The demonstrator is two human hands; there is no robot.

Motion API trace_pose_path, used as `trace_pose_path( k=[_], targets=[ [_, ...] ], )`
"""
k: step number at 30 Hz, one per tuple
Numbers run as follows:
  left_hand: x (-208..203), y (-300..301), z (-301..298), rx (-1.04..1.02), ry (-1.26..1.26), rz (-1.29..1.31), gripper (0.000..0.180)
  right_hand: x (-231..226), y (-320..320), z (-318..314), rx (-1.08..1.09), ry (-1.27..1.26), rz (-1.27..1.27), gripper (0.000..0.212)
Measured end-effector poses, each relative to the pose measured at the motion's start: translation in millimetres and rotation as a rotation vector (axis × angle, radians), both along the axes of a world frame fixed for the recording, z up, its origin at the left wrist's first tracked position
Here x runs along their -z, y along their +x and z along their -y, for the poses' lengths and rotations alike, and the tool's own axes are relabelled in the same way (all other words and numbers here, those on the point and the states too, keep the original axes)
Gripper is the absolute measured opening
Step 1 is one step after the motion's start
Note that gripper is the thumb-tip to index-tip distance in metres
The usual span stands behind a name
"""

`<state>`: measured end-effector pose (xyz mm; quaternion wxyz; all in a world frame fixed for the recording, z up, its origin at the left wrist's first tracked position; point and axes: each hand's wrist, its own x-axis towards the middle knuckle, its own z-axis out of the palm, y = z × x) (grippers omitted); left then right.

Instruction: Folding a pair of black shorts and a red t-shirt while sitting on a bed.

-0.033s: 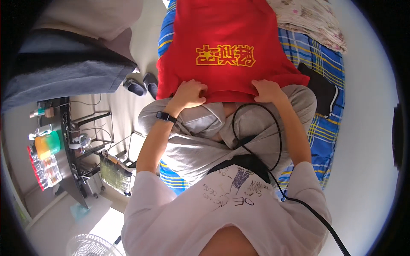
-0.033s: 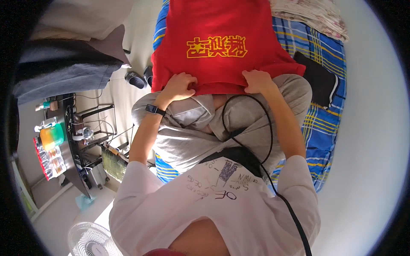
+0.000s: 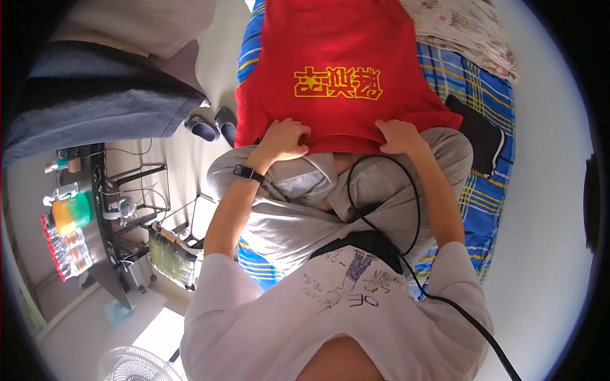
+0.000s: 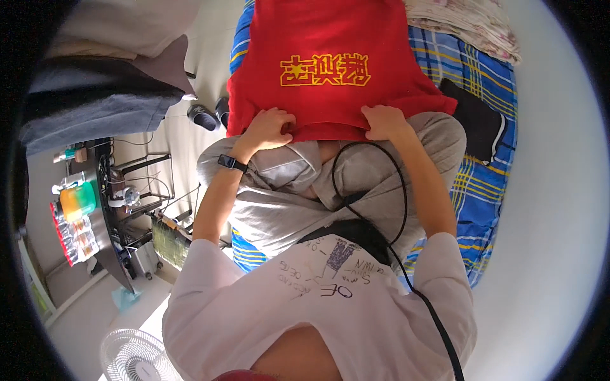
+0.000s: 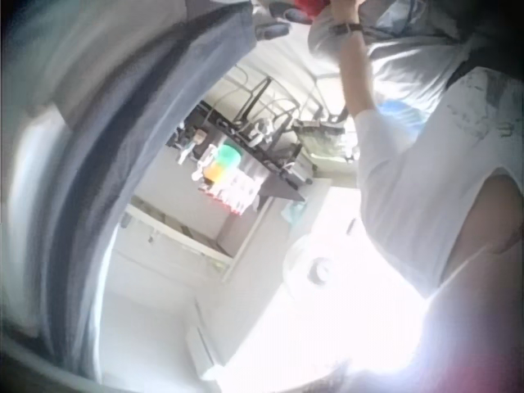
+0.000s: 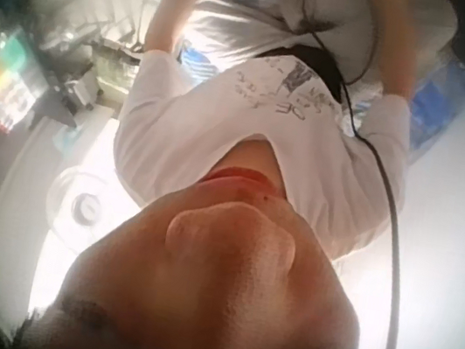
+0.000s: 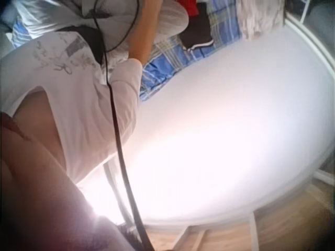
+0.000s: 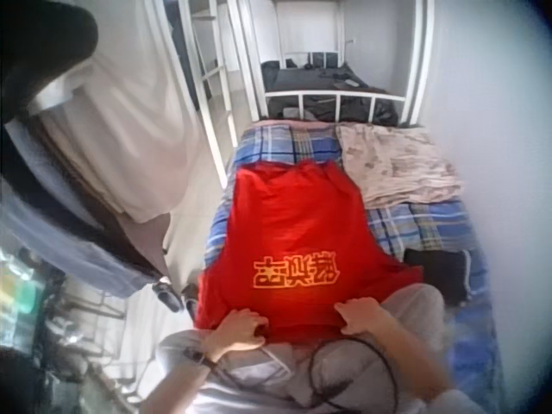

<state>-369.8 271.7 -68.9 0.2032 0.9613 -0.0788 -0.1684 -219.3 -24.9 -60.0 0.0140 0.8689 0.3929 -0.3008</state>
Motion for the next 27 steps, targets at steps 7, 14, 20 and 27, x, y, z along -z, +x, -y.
trace_pose_path(
  k=[7, 14, 20, 27],
  targets=[
    [-9, -3, -63, -0.370, -0.694, -0.136, 0.032, 0, 7, -1, -0.058, -0.062, -0.073, 0.063],
    [21, -3, -127, -1.079, -0.190, -0.389, 0.075, 10, 9, 2, -0.041, 0.062, -0.056, 0.053],
    [51, -13, -159, -1.066, -0.381, -0.615, 0.066, 18, 13, 14, -0.016, 0.035, -0.139, 0.057],
    [98, -29, -201, -1.335, -1.008, -0.110, 0.036, 28, 23, 24, 0.000, 0.172, -0.154, 0.049]
  ],
)
